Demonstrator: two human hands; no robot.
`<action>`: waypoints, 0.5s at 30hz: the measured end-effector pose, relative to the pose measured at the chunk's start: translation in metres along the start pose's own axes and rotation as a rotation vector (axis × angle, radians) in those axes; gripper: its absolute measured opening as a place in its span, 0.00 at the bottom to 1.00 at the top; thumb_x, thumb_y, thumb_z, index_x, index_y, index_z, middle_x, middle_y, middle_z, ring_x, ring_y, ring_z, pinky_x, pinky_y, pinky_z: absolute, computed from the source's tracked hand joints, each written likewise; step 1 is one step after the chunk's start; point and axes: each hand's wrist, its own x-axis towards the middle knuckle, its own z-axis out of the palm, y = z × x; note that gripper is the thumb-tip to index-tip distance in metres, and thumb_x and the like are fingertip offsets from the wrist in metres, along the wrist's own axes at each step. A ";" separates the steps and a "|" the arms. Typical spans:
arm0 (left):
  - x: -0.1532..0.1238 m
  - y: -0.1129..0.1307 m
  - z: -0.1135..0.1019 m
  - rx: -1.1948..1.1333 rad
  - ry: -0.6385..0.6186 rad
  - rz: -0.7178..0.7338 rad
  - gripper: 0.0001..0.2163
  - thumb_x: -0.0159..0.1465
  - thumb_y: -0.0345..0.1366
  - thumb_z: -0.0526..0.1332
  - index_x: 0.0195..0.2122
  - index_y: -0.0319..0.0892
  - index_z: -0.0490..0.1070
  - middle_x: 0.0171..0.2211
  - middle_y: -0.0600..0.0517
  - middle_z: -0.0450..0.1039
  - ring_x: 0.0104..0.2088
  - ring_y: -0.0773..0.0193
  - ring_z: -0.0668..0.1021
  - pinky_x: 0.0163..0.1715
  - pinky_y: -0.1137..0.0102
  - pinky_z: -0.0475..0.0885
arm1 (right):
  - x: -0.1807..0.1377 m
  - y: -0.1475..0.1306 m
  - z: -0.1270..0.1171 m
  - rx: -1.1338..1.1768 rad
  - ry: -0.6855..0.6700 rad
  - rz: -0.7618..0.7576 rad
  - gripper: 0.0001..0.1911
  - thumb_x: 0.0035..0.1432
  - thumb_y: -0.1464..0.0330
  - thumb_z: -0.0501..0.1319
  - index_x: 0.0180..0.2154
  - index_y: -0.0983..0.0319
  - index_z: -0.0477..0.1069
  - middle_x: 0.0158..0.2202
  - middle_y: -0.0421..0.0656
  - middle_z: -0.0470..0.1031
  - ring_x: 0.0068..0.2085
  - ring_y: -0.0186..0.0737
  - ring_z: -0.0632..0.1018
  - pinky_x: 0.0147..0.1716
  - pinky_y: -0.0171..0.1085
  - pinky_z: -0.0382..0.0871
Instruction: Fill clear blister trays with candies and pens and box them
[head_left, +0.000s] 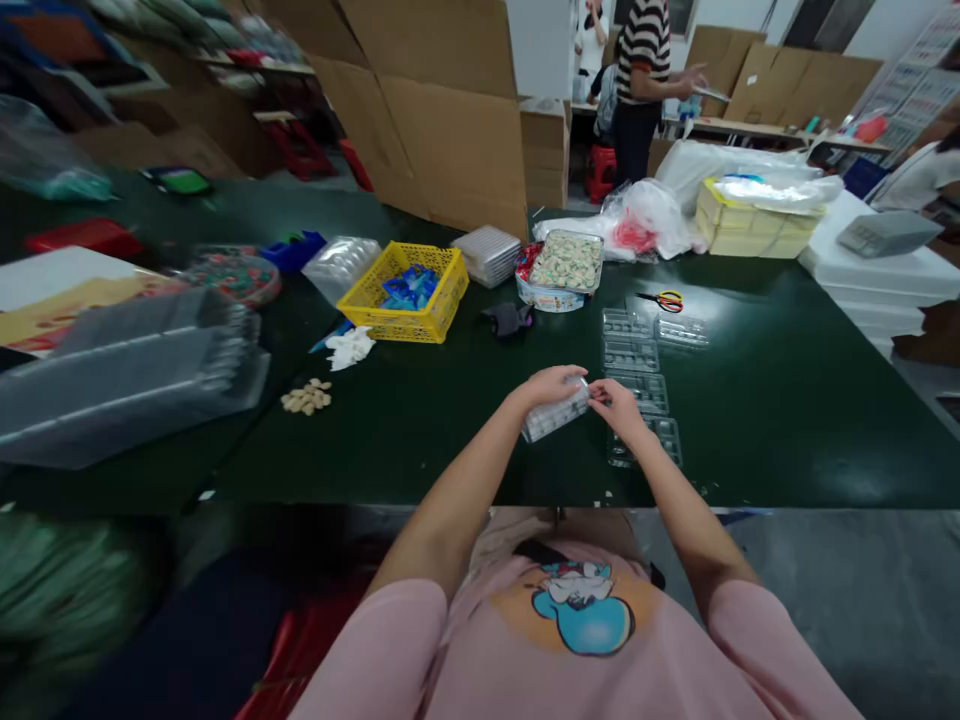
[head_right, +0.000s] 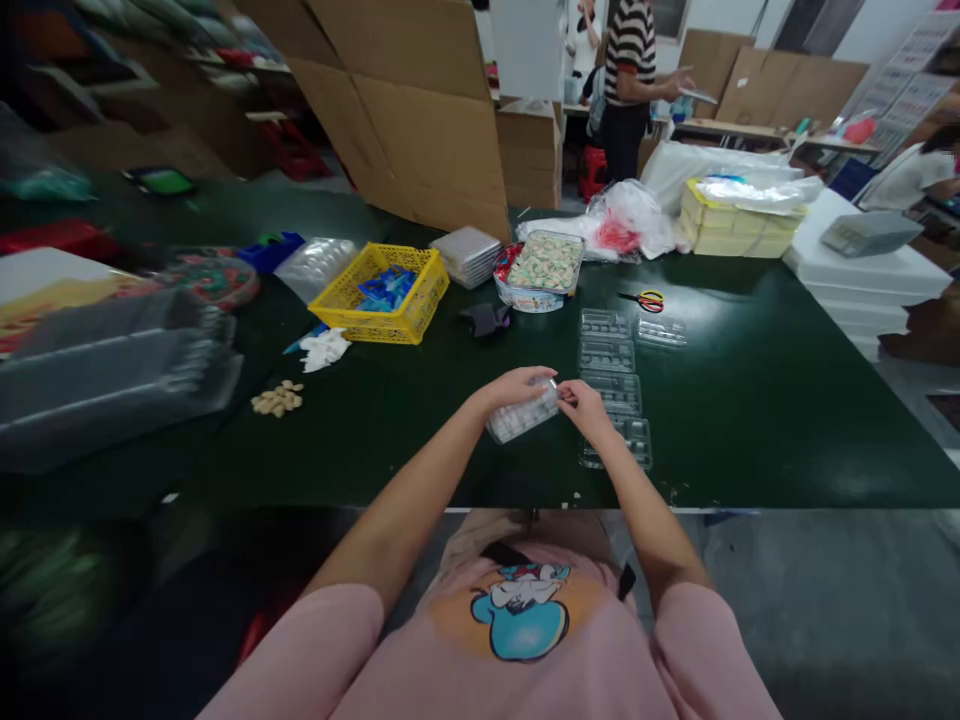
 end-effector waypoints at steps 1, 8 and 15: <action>0.001 -0.001 -0.001 -0.021 -0.008 0.006 0.22 0.61 0.38 0.57 0.57 0.42 0.68 0.57 0.48 0.70 0.55 0.58 0.73 0.54 0.68 0.66 | 0.001 0.000 -0.001 -0.007 -0.007 -0.007 0.09 0.53 0.71 0.62 0.38 0.59 0.72 0.36 0.42 0.72 0.36 0.37 0.75 0.37 0.38 0.75; 0.002 -0.004 -0.004 -0.114 -0.040 0.047 0.22 0.60 0.36 0.57 0.56 0.38 0.68 0.56 0.44 0.71 0.54 0.58 0.73 0.54 0.68 0.66 | 0.009 -0.002 -0.008 -0.045 -0.075 -0.063 0.08 0.53 0.71 0.62 0.38 0.60 0.72 0.36 0.42 0.71 0.33 0.37 0.73 0.35 0.38 0.73; 0.002 -0.005 -0.007 -0.168 -0.066 0.062 0.22 0.61 0.37 0.57 0.56 0.38 0.67 0.57 0.44 0.70 0.55 0.58 0.73 0.55 0.67 0.65 | 0.009 -0.003 -0.007 -0.028 -0.071 -0.081 0.08 0.55 0.70 0.61 0.40 0.60 0.71 0.36 0.43 0.70 0.34 0.37 0.73 0.35 0.38 0.73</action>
